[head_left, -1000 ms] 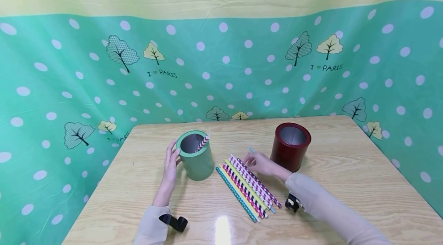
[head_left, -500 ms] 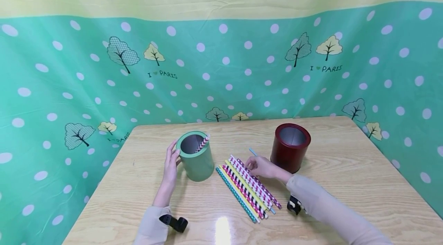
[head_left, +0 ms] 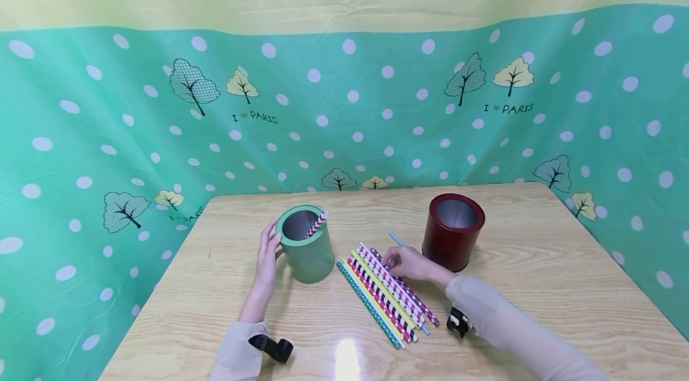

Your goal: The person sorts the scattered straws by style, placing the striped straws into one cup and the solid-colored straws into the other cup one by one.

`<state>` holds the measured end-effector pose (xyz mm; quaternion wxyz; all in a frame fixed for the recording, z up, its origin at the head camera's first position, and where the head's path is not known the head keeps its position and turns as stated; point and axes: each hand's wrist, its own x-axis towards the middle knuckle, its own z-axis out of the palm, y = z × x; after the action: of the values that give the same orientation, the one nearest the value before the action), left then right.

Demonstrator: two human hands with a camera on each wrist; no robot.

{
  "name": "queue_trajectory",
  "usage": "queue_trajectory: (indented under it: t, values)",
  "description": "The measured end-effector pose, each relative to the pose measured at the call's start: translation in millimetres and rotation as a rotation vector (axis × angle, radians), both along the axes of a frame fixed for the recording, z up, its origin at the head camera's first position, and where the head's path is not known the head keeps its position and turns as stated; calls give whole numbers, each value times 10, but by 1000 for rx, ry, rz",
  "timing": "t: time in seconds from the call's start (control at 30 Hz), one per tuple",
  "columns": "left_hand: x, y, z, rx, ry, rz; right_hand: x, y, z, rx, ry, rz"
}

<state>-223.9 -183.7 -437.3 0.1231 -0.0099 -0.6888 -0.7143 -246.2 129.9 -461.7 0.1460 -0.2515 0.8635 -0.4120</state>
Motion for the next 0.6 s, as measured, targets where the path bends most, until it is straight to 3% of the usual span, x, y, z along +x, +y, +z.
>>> queue_trajectory:
  t: [0.33, 0.6]
  values:
    - [-11, -4, -29, 8, 2, -4, -4, 21, 3, 9, -17, -12]
    - [-7, -25, -91, -22, 142, -23, -3, 19, -23, 53, 14, -32]
